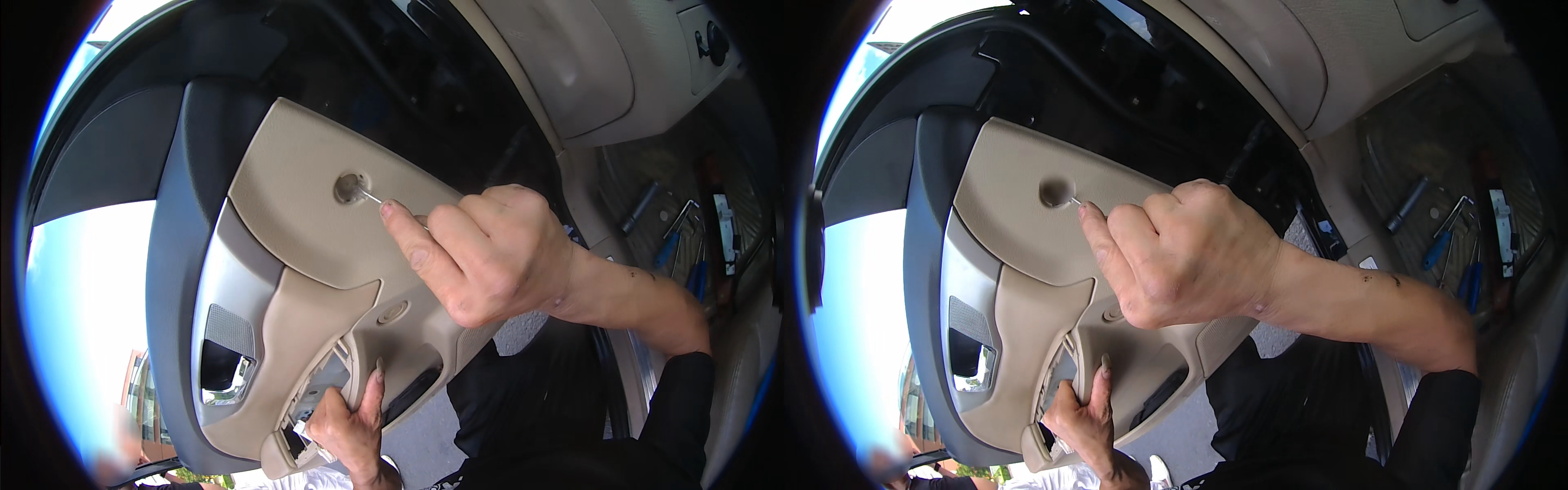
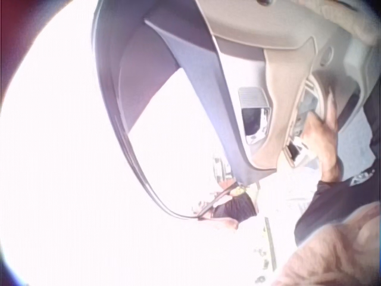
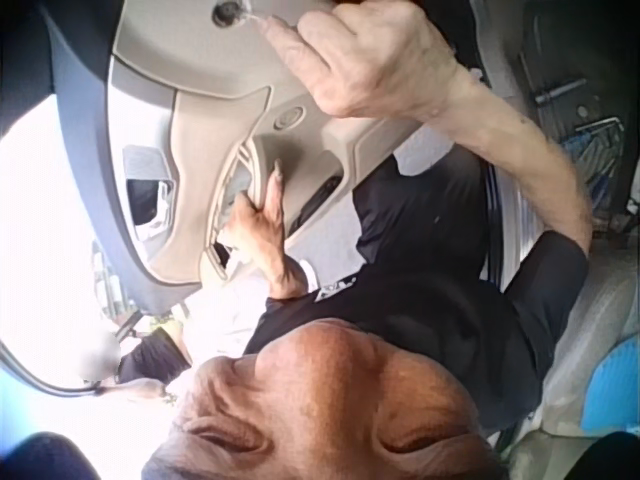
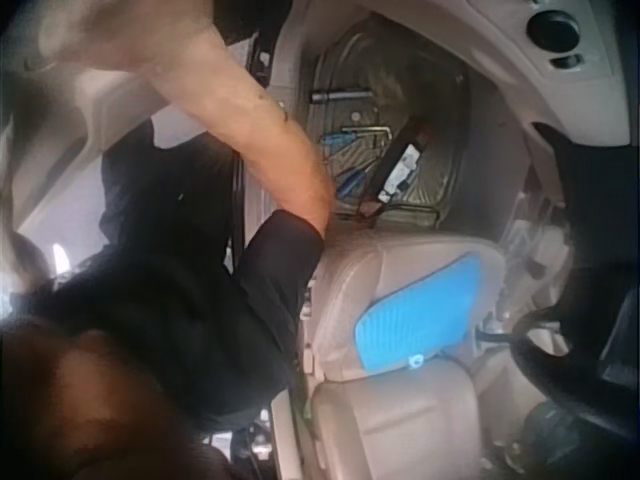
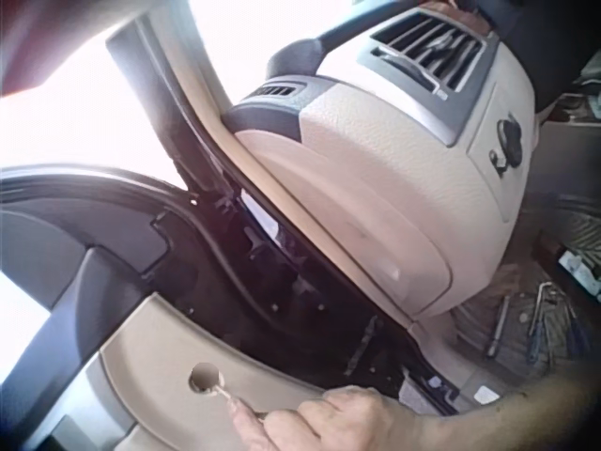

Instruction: The person removes the interior door panel of a car. They use a plastic pry tool to detach the window control trim, disconnect the wiring harness, and then use a screwdriver and a pick tool to remove screws and release the door handle mechanism before pulling the panel away.

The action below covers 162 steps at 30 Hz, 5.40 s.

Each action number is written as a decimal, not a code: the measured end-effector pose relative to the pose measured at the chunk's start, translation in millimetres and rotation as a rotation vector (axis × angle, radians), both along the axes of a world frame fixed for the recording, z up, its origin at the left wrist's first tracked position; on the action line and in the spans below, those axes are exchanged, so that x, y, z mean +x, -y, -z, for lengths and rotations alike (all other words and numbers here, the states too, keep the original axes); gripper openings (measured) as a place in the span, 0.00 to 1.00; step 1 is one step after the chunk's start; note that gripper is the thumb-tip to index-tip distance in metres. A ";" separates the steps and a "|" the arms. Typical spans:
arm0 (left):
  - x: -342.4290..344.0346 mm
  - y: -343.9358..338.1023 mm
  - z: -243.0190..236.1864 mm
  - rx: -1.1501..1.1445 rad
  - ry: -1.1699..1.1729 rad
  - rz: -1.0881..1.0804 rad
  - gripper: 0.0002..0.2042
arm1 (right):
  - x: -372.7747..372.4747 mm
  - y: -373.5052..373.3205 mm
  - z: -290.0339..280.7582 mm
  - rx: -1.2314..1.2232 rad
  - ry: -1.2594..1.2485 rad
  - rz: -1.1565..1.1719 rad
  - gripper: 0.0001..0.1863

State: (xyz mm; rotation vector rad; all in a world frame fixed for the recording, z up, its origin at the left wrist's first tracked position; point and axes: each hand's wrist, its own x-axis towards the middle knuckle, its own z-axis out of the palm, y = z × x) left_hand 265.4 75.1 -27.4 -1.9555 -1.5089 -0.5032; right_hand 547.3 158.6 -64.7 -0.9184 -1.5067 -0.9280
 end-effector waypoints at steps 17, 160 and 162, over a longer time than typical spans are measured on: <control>4.0 -4.0 4.1 0.058 0.041 0.040 0.28 | 2.2 -1.4 -0.8 0.006 0.037 0.040 0.15; -6.7 -7.1 17.1 0.158 0.081 0.049 0.27 | -49.1 7.5 16.7 -0.198 -0.707 -0.539 0.22; -9.0 -8.6 18.9 0.181 0.075 0.062 0.30 | -51.6 10.5 13.0 -0.225 -0.723 -0.515 0.22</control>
